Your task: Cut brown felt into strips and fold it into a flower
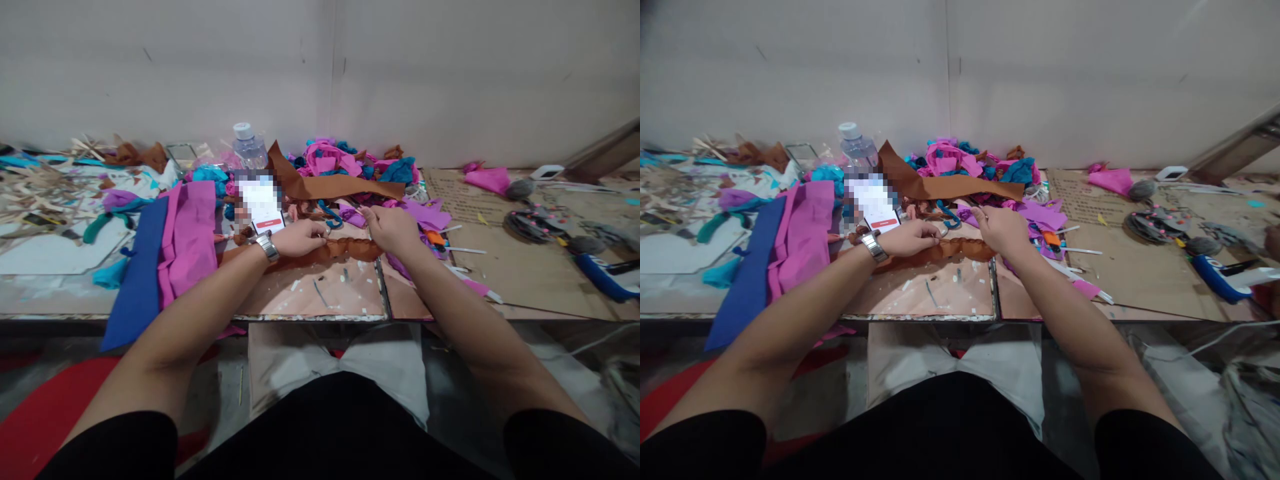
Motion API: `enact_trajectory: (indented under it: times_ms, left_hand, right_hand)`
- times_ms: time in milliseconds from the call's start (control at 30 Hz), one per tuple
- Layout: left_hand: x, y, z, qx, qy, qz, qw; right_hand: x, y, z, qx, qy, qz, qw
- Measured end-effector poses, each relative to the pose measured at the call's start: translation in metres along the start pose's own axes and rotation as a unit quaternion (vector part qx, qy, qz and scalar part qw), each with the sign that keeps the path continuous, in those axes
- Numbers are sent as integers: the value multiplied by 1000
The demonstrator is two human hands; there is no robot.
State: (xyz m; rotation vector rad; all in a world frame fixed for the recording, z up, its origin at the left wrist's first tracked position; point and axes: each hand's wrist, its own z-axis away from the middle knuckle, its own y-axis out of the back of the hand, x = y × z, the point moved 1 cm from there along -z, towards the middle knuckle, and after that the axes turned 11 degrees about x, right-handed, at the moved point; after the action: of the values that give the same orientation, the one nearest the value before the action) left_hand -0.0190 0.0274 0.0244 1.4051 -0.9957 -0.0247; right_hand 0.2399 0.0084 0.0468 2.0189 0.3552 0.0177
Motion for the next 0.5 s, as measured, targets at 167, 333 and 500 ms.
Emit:
enact_trajectory:
  times_ms: [167, 333, 500]
  left_hand:
    - [0, 1, 0, 7, 3, -1, 1000]
    - [6, 0, 0, -2, -11, 11, 1000]
    - [15, -2, 2, -14, -28, 23, 999]
  right_hand:
    - [7, 0, -4, 42, -3, -22, 999]
    - [-9, -8, 1, 16, 183, -140, 973]
    - [-32, -22, 16, -41, 238, -175, 954]
